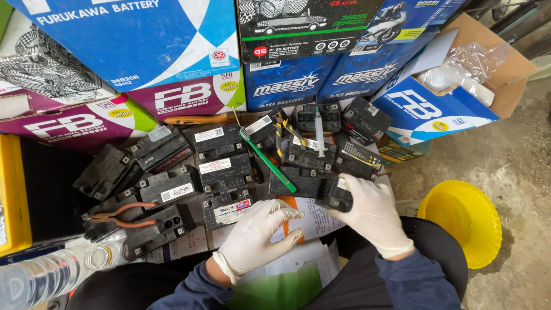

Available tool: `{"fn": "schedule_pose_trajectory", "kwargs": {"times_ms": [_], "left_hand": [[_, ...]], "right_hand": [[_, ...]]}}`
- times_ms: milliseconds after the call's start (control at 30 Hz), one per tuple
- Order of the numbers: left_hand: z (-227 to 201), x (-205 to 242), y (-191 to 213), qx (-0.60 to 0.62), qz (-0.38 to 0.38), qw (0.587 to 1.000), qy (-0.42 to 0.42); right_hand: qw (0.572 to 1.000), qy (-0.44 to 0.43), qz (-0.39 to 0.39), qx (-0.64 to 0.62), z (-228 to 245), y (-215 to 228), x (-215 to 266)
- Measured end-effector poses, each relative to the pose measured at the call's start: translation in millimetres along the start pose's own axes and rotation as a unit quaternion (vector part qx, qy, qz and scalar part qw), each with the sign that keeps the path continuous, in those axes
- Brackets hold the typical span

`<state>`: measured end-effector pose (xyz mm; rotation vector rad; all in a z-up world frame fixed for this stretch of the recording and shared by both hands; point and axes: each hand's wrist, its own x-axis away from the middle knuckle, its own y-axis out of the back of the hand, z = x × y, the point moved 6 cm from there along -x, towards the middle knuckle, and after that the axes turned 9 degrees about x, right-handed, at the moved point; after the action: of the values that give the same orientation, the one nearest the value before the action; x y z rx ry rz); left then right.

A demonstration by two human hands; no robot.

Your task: Repairing and cleaning a small lead-acid battery using a toothbrush and a screwdriver

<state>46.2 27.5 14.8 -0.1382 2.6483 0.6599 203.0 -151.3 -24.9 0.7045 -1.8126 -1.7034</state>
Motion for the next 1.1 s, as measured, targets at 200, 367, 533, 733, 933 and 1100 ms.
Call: {"fn": "schedule_pose_trajectory", "kwargs": {"times_ms": [200, 367, 533, 733, 933, 1100], "left_hand": [[-8, -4, 4, 0.037, -0.017, 0.999, -0.023], [-10, -3, 7, 0.035, 0.015, 0.999, -0.010], [-9, 0, 20, 0.039, 0.038, 0.999, 0.000], [8, 1, 85, 0.017, -0.055, 0.997, 0.057], [34, 7, 132, 0.079, -0.130, 0.974, 0.167], [62, 12, 147, 0.006, -0.132, 0.959, 0.250]], "right_hand": [[0.998, -0.030, 0.055, 0.012, -8, 45, 21], [0.994, 0.097, -0.040, 0.025, 37, 99, 21], [0.975, 0.203, -0.092, -0.017, 99, 141, -3], [0.934, 0.333, -0.124, -0.033, 171, 171, -48], [0.923, 0.359, -0.139, -0.022, 216, 153, -93], [0.943, 0.331, -0.043, -0.002, 236, 104, -118]]}}
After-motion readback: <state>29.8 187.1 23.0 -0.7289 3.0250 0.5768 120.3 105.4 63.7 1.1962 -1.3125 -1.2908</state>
